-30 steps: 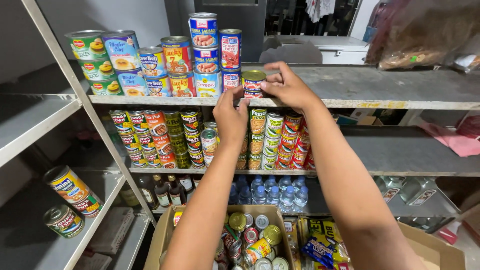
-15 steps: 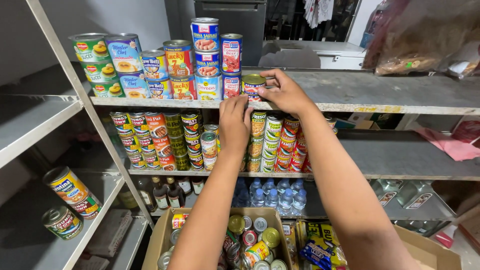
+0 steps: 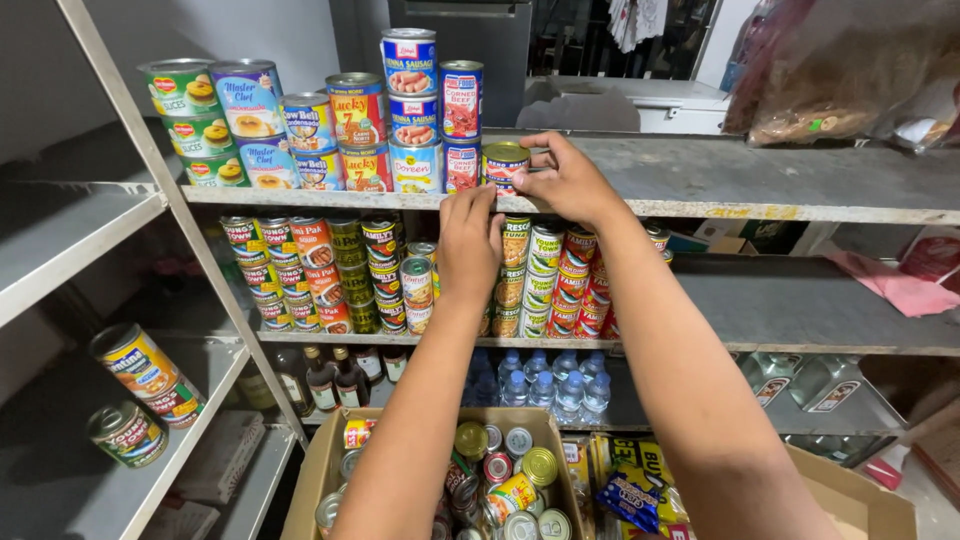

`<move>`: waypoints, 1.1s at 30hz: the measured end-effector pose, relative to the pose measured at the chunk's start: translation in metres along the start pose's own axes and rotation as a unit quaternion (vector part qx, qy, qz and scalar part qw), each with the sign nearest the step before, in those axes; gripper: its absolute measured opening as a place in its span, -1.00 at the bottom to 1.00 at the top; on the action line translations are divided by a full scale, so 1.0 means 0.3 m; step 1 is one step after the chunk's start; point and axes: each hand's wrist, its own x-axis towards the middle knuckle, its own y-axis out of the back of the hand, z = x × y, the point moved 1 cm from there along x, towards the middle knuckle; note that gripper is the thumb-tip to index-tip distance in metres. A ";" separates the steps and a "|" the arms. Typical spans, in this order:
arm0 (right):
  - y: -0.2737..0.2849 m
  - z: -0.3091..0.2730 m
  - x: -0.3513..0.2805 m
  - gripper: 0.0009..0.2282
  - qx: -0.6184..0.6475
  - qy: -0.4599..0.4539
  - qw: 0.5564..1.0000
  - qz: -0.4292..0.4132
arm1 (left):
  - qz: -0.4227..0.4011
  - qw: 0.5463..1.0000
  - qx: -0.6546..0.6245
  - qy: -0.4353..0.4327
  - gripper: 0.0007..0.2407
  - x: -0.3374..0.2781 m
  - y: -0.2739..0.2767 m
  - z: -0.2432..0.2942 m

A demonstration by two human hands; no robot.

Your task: Stocking and organizing canned goods onto grocery store shelves from a box.

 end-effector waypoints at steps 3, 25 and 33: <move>0.000 0.035 0.015 -0.31 -0.001 0.046 0.999 0.001 | -0.032 0.999 -0.002 -0.031 -0.54 -0.006 0.033 0.017; -0.702 0.428 -1.030 -0.72 -0.042 -0.079 0.984 -0.154 | -0.342 0.890 -0.085 0.289 -0.85 -0.966 0.700 -0.100; -0.577 0.433 -0.985 -0.85 -0.107 -0.130 0.978 -0.121 | -0.303 0.926 -0.093 0.206 -0.93 -0.969 0.662 -0.015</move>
